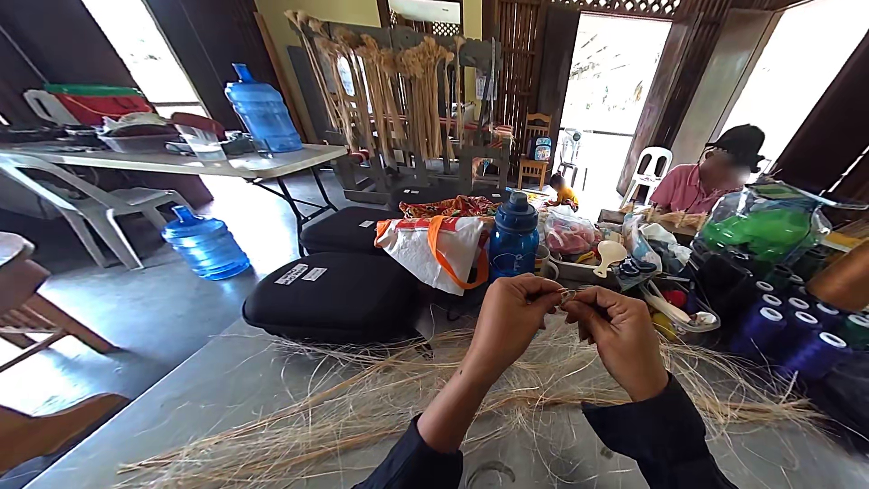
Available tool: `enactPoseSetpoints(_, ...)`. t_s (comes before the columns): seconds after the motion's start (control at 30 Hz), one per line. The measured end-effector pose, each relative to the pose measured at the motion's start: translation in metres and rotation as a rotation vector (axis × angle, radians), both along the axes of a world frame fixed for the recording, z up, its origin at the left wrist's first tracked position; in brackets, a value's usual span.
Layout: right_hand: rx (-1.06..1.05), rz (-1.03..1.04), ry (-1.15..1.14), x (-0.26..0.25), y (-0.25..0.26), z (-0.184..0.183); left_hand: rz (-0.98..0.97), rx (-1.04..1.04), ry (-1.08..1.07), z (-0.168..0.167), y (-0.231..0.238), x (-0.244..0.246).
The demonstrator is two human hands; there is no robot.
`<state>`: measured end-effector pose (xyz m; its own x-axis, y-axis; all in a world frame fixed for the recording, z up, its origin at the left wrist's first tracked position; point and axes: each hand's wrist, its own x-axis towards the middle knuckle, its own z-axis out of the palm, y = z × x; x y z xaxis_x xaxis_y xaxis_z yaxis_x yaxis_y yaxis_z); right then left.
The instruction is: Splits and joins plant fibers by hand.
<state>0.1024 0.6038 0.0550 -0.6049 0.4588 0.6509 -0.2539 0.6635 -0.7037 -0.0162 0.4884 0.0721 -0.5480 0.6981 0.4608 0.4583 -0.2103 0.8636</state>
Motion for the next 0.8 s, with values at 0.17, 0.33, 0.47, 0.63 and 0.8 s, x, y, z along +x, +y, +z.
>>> enactPoseSetpoints(0.17,-0.068,0.002,-0.047,0.002,0.001,0.002,0.073,0.011,0.168,-0.004,0.001,0.002)
enactPoseSetpoints(0.33,-0.213,0.038,-0.137,0.005,-0.001,0.009,0.071,0.09,0.257,-0.009,0.003,0.0)
enactPoseSetpoints(0.47,-0.339,0.088,-0.226,0.009,-0.001,0.015,-0.017,0.108,0.241,-0.011,0.005,-0.004)
enactPoseSetpoints(0.63,-0.415,0.158,-0.296,0.01,0.002,0.017,-0.121,0.086,0.214,-0.01,0.004,-0.009)
enactPoseSetpoints(0.8,-0.531,0.188,-0.332,0.012,0.001,0.022,-0.192,0.105,0.168,-0.011,0.004,-0.013)
